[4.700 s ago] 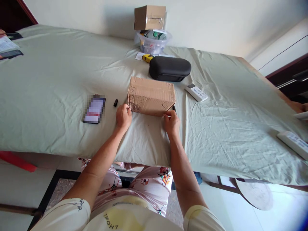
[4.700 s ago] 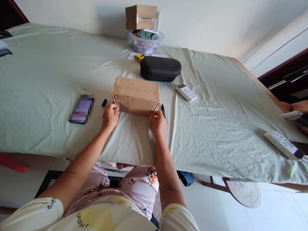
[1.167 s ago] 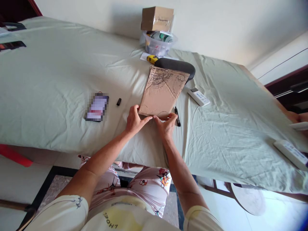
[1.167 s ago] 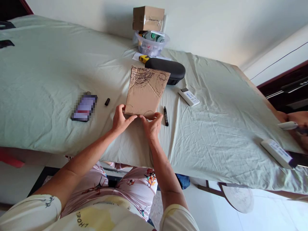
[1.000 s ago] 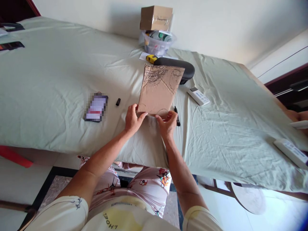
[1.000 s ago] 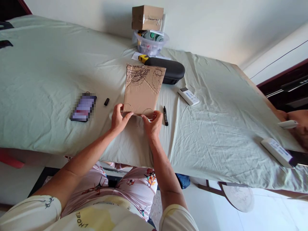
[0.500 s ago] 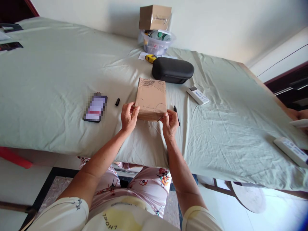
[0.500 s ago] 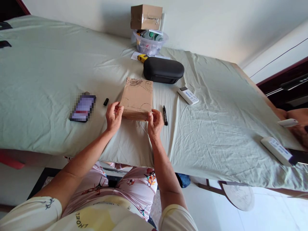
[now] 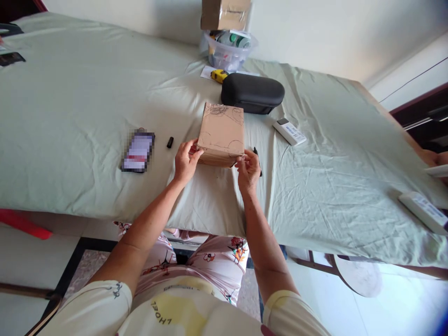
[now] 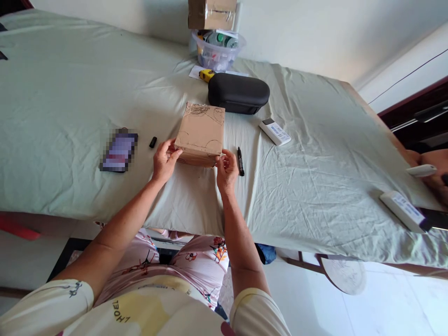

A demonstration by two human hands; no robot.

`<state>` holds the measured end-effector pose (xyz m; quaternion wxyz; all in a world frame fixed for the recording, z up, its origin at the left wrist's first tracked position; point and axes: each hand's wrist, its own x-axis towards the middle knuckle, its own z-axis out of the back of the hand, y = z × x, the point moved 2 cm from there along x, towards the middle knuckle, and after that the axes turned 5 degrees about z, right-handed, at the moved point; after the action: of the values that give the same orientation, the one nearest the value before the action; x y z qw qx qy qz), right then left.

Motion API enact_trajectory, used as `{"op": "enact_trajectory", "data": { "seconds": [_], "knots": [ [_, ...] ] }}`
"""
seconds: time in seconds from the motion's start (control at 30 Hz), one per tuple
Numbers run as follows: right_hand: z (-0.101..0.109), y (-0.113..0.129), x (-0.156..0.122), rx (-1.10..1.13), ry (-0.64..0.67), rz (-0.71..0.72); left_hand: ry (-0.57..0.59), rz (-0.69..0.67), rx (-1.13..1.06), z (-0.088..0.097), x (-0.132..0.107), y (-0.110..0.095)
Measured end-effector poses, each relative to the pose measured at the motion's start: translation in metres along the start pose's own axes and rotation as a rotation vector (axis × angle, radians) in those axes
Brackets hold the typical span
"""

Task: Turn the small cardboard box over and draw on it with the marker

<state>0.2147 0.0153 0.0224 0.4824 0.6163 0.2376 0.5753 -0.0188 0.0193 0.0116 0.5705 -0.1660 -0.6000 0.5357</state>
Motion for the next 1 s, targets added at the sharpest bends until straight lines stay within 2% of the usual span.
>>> {"op": "enact_trajectory", "data": {
  "seconds": [0.13,0.37,0.67,1.0],
  "knots": [
    [-0.001,-0.004,-0.001,-0.016,0.011,-0.017,0.016,-0.045,0.040,0.001,0.000,-0.001],
    [0.002,0.000,-0.001,-0.085,0.020,-0.052,0.109,-0.099,0.082,0.002,0.001,-0.006],
    [0.001,0.005,-0.001,-0.045,0.016,-0.085,0.048,-0.092,0.128,-0.001,0.006,-0.013],
    [0.001,0.003,-0.001,-0.072,0.032,-0.072,0.018,-0.126,0.147,-0.004,0.004,-0.008]
  ]
}}
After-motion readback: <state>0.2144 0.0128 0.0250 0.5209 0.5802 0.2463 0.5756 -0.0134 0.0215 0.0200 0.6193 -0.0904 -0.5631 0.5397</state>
